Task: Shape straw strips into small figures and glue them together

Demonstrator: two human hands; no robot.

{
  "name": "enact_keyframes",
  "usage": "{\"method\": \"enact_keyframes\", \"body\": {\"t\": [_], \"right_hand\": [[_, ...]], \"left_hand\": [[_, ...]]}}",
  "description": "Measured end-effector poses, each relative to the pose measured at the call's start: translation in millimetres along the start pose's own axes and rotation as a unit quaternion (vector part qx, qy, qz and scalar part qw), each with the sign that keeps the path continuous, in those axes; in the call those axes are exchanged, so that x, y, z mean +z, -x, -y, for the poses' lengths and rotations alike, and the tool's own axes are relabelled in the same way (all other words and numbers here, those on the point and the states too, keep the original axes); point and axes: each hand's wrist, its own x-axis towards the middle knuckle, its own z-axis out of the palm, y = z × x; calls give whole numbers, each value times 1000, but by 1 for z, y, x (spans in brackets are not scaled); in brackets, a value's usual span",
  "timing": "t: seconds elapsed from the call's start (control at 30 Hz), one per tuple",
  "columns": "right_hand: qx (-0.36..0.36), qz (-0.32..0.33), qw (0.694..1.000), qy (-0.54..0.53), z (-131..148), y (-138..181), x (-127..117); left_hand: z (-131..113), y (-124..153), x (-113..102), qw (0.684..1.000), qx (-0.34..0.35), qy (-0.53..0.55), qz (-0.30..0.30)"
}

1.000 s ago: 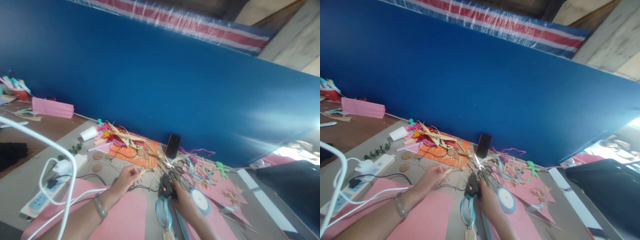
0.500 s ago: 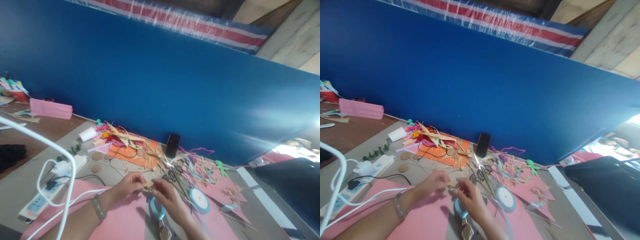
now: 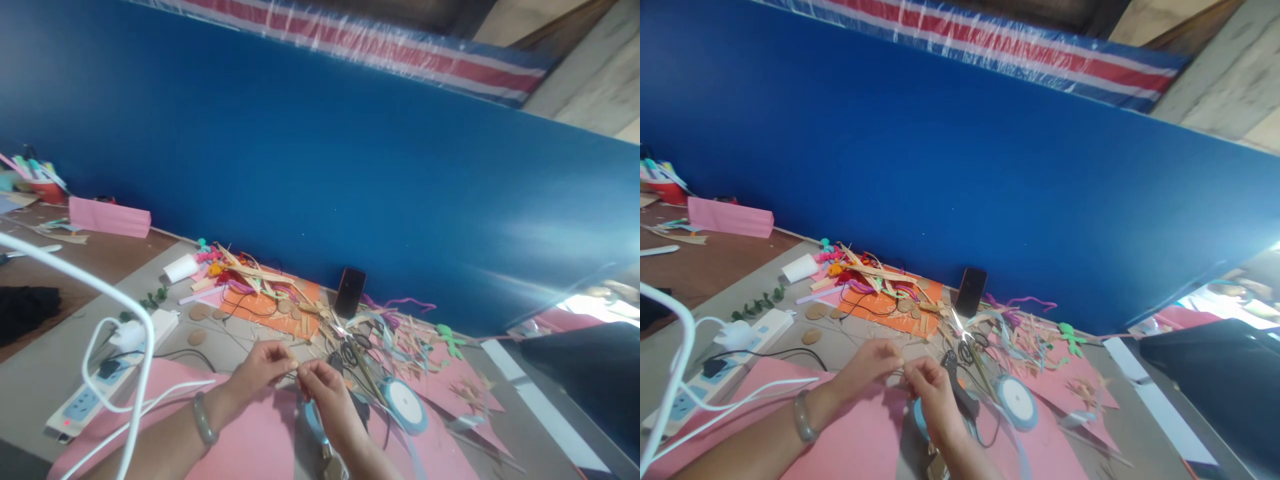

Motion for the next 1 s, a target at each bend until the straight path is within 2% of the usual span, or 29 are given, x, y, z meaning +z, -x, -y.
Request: {"method": "enact_keyframes", "body": {"t": [0.07, 0.13, 0.2, 0.27, 0.3, 0.37, 0.47, 0.57, 0.73, 0.87, 1.0], "right_hand": [[-19, 16, 996, 85, 5, -1, -7], [-64, 11, 971, 230, 14, -6, -27], [-123, -52, 896, 424, 25, -16, -58], [-98, -114, 794, 589, 33, -29, -93], [-69, -118, 754, 643, 36, -36, -109], [-47, -115, 738, 664, 37, -49, -133], [-36, -92, 732, 674, 29, -64, -148], [-29, -87, 725, 683, 18, -75, -147], [-24, -114, 709, 695, 10, -85, -145], [-61, -136, 699, 700, 19, -77, -144], [-112, -182, 686, 695, 35, -56, -142]], "left_hand": [[-1, 0, 0, 1000, -20, 3, -15], [-4, 0, 0, 998, -48, 14, -34], [-7, 0, 1, 996, -69, 23, -57], [-9, -1, 1, 994, -78, 32, -72], [-9, -1, 1, 993, -80, 36, -74], [-6, -2, 1, 993, -77, 40, -74], [-1, -4, -1, 995, -63, 44, -70], [2, -6, -2, 995, -58, 54, -68], [1, -8, -3, 993, -62, 54, -90], [2, -9, -4, 991, -47, 66, -106], [1, -9, -3, 990, -58, 86, -97]]}}
